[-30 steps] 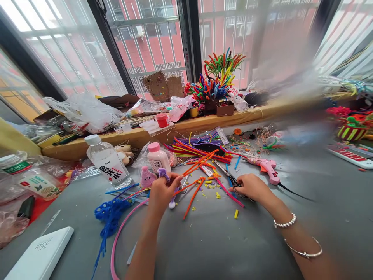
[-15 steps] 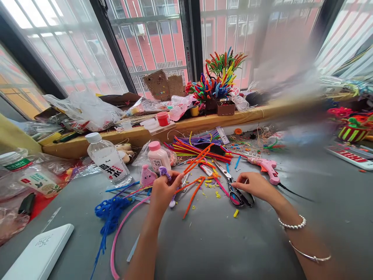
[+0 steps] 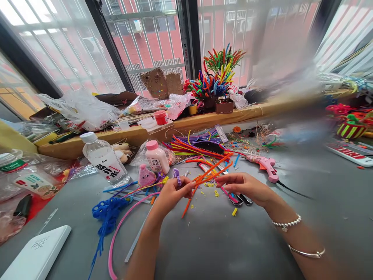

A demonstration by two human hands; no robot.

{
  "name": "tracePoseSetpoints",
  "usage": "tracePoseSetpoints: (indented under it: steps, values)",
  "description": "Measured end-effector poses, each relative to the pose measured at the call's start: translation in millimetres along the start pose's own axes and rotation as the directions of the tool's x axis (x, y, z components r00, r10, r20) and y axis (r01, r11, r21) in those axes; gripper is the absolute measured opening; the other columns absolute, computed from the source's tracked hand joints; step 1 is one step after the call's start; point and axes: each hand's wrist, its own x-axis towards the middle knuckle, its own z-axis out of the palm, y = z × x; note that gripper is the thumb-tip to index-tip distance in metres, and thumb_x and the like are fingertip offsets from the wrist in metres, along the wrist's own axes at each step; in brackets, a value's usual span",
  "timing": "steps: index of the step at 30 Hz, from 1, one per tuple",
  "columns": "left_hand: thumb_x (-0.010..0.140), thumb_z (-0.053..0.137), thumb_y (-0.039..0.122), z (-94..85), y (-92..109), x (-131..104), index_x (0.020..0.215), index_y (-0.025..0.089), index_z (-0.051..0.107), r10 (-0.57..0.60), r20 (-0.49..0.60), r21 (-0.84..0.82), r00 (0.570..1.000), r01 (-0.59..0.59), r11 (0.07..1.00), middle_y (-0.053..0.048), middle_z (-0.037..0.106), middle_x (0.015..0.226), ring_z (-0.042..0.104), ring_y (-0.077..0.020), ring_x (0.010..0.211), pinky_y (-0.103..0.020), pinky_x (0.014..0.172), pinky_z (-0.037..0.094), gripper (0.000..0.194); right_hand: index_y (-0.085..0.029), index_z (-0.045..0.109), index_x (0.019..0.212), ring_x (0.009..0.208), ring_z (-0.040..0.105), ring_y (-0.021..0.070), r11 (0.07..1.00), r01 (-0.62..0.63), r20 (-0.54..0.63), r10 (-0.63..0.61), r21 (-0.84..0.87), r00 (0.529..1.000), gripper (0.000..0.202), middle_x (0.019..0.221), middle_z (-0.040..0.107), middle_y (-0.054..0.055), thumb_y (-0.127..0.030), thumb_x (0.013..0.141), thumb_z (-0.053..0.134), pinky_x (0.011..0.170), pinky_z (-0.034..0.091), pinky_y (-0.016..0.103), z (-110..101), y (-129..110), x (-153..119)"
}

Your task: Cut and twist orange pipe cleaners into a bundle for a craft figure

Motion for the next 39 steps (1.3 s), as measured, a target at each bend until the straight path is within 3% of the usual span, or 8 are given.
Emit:
tracePoseSetpoints:
  steps: [8, 13, 18, 24, 30, 34, 39]
  values:
    - [0.065, 0.059, 0.040, 2.6, -3, -1, 0.061, 0.014, 0.057, -0.036, 0.037, -0.028, 0.999, 0.037, 0.999, 0.002, 0.055, 0.052, 0.051, -0.0090, 0.051, -0.021, 0.054, 0.043, 0.026, -0.023, 0.064, 0.097, 0.084, 0.055, 0.0128, 0.998, 0.021, 0.031, -0.022, 0.054, 0.999, 0.029, 0.097, 0.065, 0.004, -0.025, 0.068, 0.062, 0.064, 0.040, 0.022, 1, 1, 0]
    - [0.066, 0.058, 0.040, 2.4, -1, 0, 0.063, 0.014, 0.057, 0.002, 0.009, -0.037, 1.000, -0.001, 0.999, 0.001, 0.056, 0.055, 0.051, -0.0090, 0.053, -0.021, 0.055, 0.043, 0.026, -0.024, 0.065, 0.095, 0.080, 0.054, 0.0114, 0.996, 0.006, 0.050, -0.010, 0.084, 0.999, 0.028, 0.095, 0.066, 0.003, -0.025, 0.067, 0.064, 0.061, 0.038, 0.020, 2, -1, -1]
    - [0.066, 0.059, 0.040, 2.3, -2, 1, 0.063, 0.014, 0.057, 0.013, -0.019, -0.038, 1.000, -0.013, 0.999, 0.002, 0.056, 0.052, 0.052, -0.0092, 0.052, -0.021, 0.055, 0.043, 0.026, -0.023, 0.064, 0.099, 0.061, 0.048, 0.0057, 0.986, -0.001, 0.049, -0.008, 0.169, 0.999, 0.032, 0.099, 0.065, 0.004, -0.024, 0.067, 0.064, 0.051, 0.035, 0.018, 3, -1, -1]
    - [0.068, 0.057, 0.039, 2.1, -10, 4, 0.067, 0.014, 0.058, 0.013, 0.036, -0.020, 0.999, -0.013, 1.000, 0.001, 0.058, 0.059, 0.053, -0.0092, 0.055, -0.021, 0.057, 0.044, 0.025, -0.018, 0.067, 0.089, 0.054, 0.043, 0.0044, 0.965, 0.010, -0.063, 0.007, 0.261, 0.998, 0.025, 0.093, 0.065, 0.006, -0.030, 0.067, 0.065, 0.045, 0.031, 0.017, 4, 3, 4]
    - [0.067, 0.057, 0.041, 4.0, -13, 5, 0.067, 0.014, 0.058, -0.003, 0.066, -0.007, 0.998, 0.003, 1.000, -0.001, 0.060, 0.060, 0.055, -0.0111, 0.057, -0.023, 0.059, 0.045, 0.027, -0.017, 0.069, 0.073, 0.052, 0.042, 0.0057, 0.962, 0.081, -0.239, -0.017, 0.259, 0.971, 0.023, 0.073, 0.066, 0.003, -0.039, 0.068, 0.063, 0.048, 0.034, 0.018, 7, 7, 8]
    - [0.065, 0.059, 0.042, 5.1, -11, 7, 0.064, 0.014, 0.059, -0.018, -0.001, -0.010, 1.000, 0.018, 1.000, 0.000, 0.059, 0.057, 0.053, -0.0103, 0.053, -0.023, 0.057, 0.045, 0.028, -0.016, 0.067, 0.067, 0.050, 0.043, 0.0073, 0.974, 0.124, -0.326, -0.057, 0.188, 0.944, 0.026, 0.071, 0.066, 0.004, -0.041, 0.066, 0.063, 0.046, 0.033, 0.021, 9, 12, 12]
    - [0.060, 0.061, 0.044, -0.6, -10, 7, 0.062, 0.013, 0.057, -0.007, -0.274, -0.084, 0.962, -0.017, 0.996, 0.002, 0.054, 0.051, 0.051, -0.0097, 0.050, -0.022, 0.054, 0.044, 0.031, -0.018, 0.065, 0.081, 0.059, 0.052, 0.0097, 0.982, 0.107, -0.385, -0.039, 0.156, 0.922, 0.027, 0.078, 0.067, 0.003, -0.036, 0.061, 0.068, 0.052, 0.038, 0.021, 10, 16, 22]
